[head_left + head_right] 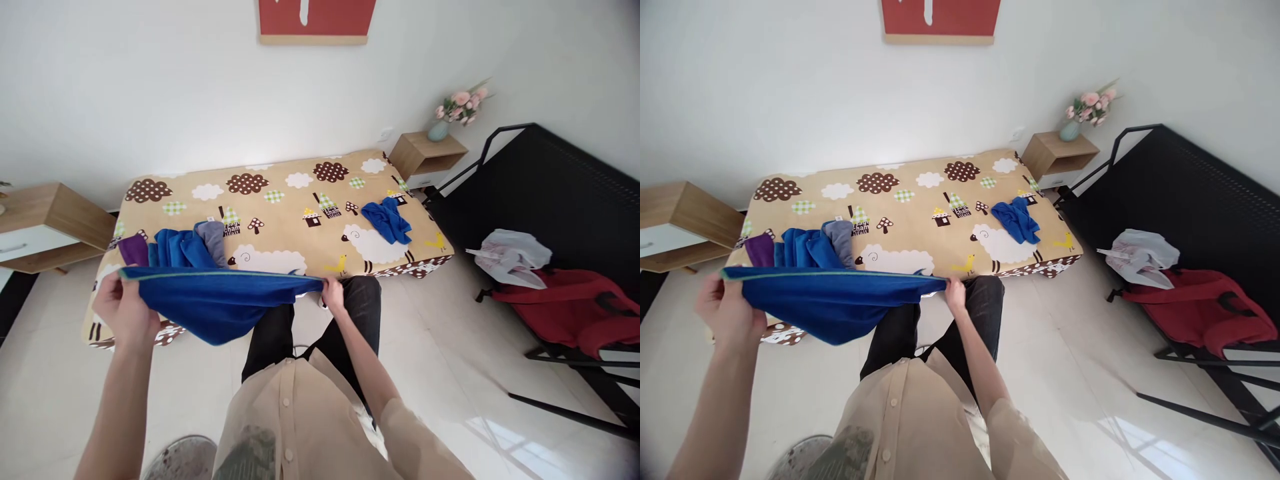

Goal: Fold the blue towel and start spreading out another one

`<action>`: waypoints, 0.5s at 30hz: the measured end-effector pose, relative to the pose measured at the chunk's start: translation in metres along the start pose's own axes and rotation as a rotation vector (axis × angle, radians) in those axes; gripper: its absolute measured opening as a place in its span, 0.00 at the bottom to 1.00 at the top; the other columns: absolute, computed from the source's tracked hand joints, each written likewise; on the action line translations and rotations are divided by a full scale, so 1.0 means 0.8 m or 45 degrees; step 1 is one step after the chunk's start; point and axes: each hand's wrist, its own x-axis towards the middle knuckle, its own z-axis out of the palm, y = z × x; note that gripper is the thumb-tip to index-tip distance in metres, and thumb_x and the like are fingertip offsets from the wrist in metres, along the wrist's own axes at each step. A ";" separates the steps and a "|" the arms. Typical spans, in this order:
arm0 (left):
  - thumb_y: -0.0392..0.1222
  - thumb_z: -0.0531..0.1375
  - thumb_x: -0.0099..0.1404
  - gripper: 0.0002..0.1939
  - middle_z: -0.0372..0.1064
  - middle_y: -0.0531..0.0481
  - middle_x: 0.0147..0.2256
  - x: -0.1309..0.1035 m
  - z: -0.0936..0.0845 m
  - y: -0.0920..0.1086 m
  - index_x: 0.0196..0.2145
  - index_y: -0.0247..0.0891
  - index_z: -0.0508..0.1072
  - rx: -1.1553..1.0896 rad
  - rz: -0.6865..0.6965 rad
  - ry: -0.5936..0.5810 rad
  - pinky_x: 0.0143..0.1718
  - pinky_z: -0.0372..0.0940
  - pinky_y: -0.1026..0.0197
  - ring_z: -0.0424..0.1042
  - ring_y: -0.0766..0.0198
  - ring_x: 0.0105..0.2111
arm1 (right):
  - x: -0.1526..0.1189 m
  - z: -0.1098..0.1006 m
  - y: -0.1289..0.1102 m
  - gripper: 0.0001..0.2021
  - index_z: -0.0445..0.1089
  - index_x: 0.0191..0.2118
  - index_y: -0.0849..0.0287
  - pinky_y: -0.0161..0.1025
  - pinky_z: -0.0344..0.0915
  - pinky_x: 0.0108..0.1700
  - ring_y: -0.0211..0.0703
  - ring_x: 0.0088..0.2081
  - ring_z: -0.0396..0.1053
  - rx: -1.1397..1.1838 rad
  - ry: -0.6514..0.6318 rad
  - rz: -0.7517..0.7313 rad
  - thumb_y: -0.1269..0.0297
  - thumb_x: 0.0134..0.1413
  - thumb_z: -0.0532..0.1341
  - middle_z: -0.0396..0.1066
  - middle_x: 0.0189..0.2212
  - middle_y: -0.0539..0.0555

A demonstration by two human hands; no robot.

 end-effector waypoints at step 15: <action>0.38 0.66 0.68 0.11 0.67 0.57 0.31 0.087 0.095 0.008 0.42 0.26 0.74 0.021 0.110 -0.349 0.40 0.63 0.64 0.61 0.72 0.32 | 0.113 -0.320 -0.023 0.13 0.77 0.44 0.58 0.45 0.72 0.53 0.49 0.45 0.78 -0.053 0.375 -0.787 0.63 0.65 0.55 0.80 0.42 0.60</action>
